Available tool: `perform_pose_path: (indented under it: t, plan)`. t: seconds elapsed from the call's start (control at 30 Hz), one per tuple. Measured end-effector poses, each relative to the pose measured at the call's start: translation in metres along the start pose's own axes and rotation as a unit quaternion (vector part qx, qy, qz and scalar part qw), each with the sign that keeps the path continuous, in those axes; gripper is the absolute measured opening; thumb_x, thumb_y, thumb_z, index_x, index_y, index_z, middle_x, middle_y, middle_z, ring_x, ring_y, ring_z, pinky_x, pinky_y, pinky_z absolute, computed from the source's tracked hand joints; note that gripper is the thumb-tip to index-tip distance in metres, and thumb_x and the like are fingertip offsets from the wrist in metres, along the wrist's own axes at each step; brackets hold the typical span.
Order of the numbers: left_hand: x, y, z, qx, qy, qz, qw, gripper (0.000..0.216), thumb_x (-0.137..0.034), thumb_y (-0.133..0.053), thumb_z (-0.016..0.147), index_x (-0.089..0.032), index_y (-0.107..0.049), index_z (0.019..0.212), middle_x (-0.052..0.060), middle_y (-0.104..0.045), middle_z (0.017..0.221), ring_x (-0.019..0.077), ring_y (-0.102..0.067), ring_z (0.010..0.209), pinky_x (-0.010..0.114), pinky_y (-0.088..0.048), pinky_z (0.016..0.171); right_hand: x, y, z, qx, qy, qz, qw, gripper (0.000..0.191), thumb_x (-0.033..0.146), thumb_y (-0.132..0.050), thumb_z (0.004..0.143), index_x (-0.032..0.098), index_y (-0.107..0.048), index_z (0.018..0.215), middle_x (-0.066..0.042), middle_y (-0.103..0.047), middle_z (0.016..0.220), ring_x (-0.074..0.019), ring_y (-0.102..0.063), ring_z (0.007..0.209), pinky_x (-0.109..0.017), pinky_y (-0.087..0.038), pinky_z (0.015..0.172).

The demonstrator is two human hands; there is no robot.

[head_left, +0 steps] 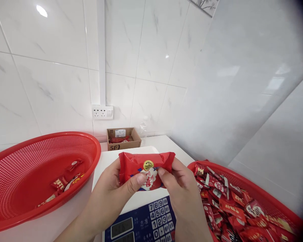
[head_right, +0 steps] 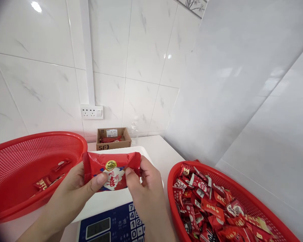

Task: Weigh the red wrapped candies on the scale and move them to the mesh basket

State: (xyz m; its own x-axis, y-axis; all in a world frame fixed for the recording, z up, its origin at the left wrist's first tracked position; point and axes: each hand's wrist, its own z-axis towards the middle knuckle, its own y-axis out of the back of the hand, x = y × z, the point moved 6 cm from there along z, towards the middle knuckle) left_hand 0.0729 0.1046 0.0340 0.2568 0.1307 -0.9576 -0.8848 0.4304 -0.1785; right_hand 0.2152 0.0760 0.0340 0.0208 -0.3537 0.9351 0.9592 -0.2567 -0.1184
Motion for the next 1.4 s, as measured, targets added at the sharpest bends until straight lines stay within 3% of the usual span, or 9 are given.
perform_pose_path:
  t: [0.17,0.37,0.63,0.73,0.93,1.1,1.23,1.4]
  plan:
    - [-0.002,-0.001,0.000,-0.008,-0.010,0.022,1.000,0.046,-0.053,-0.075,0.075,-0.018,-0.068,0.104,0.008,-0.075,0.105,0.0250,-0.069,0.093,0.030,-0.058,0.077,0.010,-0.002,-0.002,-0.022,0.025,-0.046,0.998,0.020,0.026,-0.057,0.084,0.021,-0.074,0.093,0.001,-0.072,0.078,-0.0151,-0.061,0.067,-0.023,-0.050,0.060]
    - [-0.001,-0.003,0.001,0.030,-0.020,0.053,0.998,0.041,-0.048,-0.075,0.078,-0.020,-0.068,0.107,0.008,-0.074,0.108,0.0253,-0.069,0.097,0.031,-0.057,0.081,0.009,-0.001,-0.002,-0.046,0.020,-0.061,0.997,0.019,0.022,-0.057,0.081,0.020,-0.074,0.088,0.001,-0.072,0.073,-0.0141,-0.060,0.062,-0.022,-0.049,0.057]
    - [-0.003,0.002,0.000,-0.041,-0.010,-0.039,0.998,0.041,-0.047,-0.075,0.079,-0.017,-0.070,0.107,0.008,-0.077,0.101,0.0266,-0.072,0.092,0.034,-0.059,0.078,0.006,-0.011,-0.001,0.031,0.001,0.057,0.998,0.023,0.037,-0.064,0.085,0.024,-0.073,0.102,-0.002,-0.076,0.091,-0.0205,-0.069,0.079,-0.028,-0.055,0.071]
    - [-0.004,0.004,0.000,-0.054,-0.014,-0.039,0.998,0.042,-0.048,-0.074,0.079,-0.017,-0.070,0.107,0.008,-0.077,0.101,0.0276,-0.072,0.093,0.035,-0.059,0.080,0.010,-0.016,-0.004,0.058,-0.007,0.044,0.997,0.025,0.045,-0.068,0.083,0.023,-0.074,0.096,-0.003,-0.076,0.085,-0.0206,-0.069,0.074,-0.028,-0.055,0.068]
    - [-0.005,0.000,0.003,-0.004,-0.041,-0.019,0.999,0.046,-0.050,-0.071,0.081,-0.018,-0.067,0.114,0.010,-0.074,0.113,0.0289,-0.068,0.104,0.034,-0.057,0.083,0.013,-0.007,-0.004,-0.006,0.042,-0.037,0.998,0.031,0.051,-0.067,0.084,0.021,-0.074,0.078,-0.001,-0.072,0.069,-0.0169,-0.062,0.060,-0.027,-0.053,0.063]
    - [-0.006,-0.004,0.004,0.044,-0.033,0.030,0.998,0.040,-0.050,-0.067,0.084,-0.018,-0.071,0.109,0.008,-0.076,0.108,0.0276,-0.068,0.102,0.033,-0.057,0.084,0.013,-0.004,-0.004,-0.041,0.070,-0.046,0.996,0.033,0.051,-0.065,0.085,0.021,-0.077,0.089,-0.005,-0.075,0.078,-0.0225,-0.068,0.073,-0.033,-0.056,0.073]
    - [-0.009,-0.005,0.003,0.060,-0.047,0.011,0.997,0.037,-0.048,-0.065,0.087,-0.019,-0.074,0.107,0.007,-0.076,0.107,0.0273,-0.068,0.101,0.033,-0.056,0.085,0.012,-0.008,-0.004,-0.010,0.050,-0.022,0.998,0.035,0.055,-0.066,0.083,0.022,-0.077,0.087,-0.005,-0.076,0.076,-0.0232,-0.069,0.071,-0.031,-0.055,0.064]
    - [-0.010,-0.002,0.000,0.027,-0.069,-0.012,0.997,0.031,-0.044,-0.067,0.087,-0.020,-0.077,0.104,0.006,-0.077,0.106,0.0279,-0.069,0.101,0.033,-0.056,0.084,0.008,-0.008,-0.001,0.049,0.029,0.011,0.998,0.049,0.068,-0.067,0.075,0.022,-0.077,0.091,-0.007,-0.077,0.081,-0.0264,-0.071,0.075,-0.032,-0.056,0.059]
